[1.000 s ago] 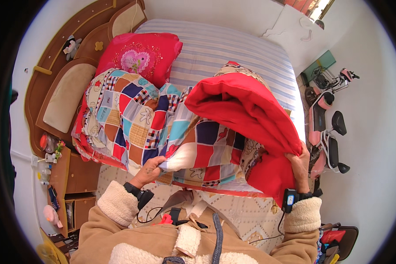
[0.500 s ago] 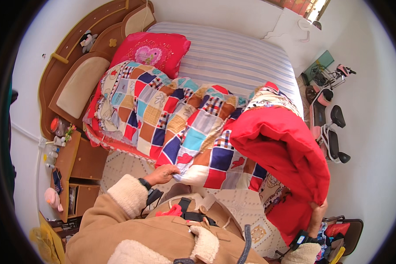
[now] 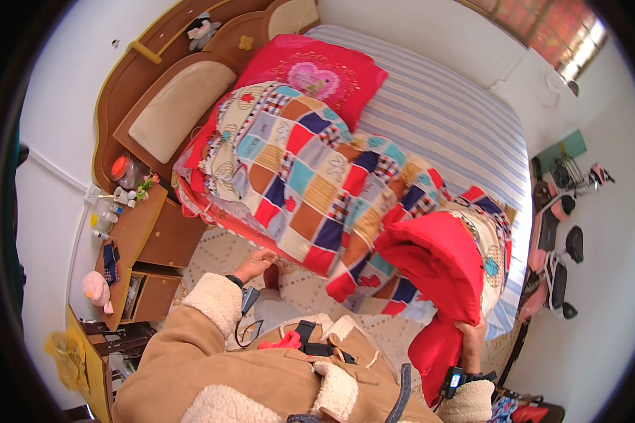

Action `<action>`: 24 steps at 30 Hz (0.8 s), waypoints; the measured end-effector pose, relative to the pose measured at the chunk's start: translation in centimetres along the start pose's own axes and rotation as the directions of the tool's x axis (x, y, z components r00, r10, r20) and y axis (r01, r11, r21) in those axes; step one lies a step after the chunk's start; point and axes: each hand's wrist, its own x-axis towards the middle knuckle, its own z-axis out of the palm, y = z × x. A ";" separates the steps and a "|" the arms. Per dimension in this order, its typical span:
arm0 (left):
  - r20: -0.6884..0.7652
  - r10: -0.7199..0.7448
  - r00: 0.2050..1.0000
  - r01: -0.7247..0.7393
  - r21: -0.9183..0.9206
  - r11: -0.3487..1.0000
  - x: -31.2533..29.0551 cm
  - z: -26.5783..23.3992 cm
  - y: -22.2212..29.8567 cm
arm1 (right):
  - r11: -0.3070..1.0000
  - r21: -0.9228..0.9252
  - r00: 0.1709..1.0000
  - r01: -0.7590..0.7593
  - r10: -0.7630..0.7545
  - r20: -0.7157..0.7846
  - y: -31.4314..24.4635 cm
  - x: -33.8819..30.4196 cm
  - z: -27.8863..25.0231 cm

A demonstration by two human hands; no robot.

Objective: The person uses a straw broom to sweep a sofa and a bed, then folds and stacks bedding items including a quilt and pillows. The person moves between the sofa and bed, sweeping surfaces and arranging the bedding into a neat pile.

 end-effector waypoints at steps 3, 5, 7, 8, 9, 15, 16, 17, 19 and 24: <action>-0.154 -0.083 0.985 0.072 -0.078 0.994 1.8 -6.9 -2.3 | 0.996 -0.082 1.000 0.022 -0.024 -0.016 -2.2 3.8 4.2; -0.154 -0.144 0.978 0.135 -0.069 0.988 3.7 -11.4 -2.7 | 0.989 -0.136 0.998 0.057 -0.057 -0.002 -4.3 6.9 7.0; -0.139 -0.213 0.967 0.200 -0.105 0.974 4.7 -15.1 -2.0 | 0.983 -0.083 0.987 0.162 -0.159 0.038 -6.6 10.6 10.9; -0.120 -0.231 0.966 0.213 -0.145 0.966 5.6 -16.7 -1.0 | 0.985 -0.147 0.995 0.093 -0.096 -0.015 -8.3 12.8 13.2; -0.096 -0.243 0.965 0.222 -0.191 0.956 6.4 -17.9 0.0 | 0.970 -0.239 0.997 0.042 -0.055 -0.049 -10.3 15.1 15.7; -0.044 -0.097 0.994 0.077 -0.333 0.940 9.3 -21.4 5.7 | 0.821 -0.223 0.843 0.526 -0.466 0.270 -27.2 24.4 37.3; -0.021 -0.054 0.998 0.044 -0.332 0.942 9.1 -21.8 6.1 | 0.891 -0.092 0.865 0.445 -0.401 0.301 -29.8 24.5 41.8; 0.000 -0.031 1.000 0.030 -0.325 0.945 8.8 -22.1 6.2 | 0.654 -0.124 0.634 0.746 -0.642 0.431 -31.2 22.9 45.1; -0.022 -0.017 1.000 0.009 -0.297 0.955 7.6 -22.8 5.4 | 0.071 -0.139 0.121 0.988 -0.910 0.398 -33.1 20.2 52.1; -0.141 0.048 0.989 -0.013 0.242 0.970 4.3 -23.9 -1.1 | 0.796 0.603 0.597 0.050 -0.508 0.621 -33.6 17.3 64.1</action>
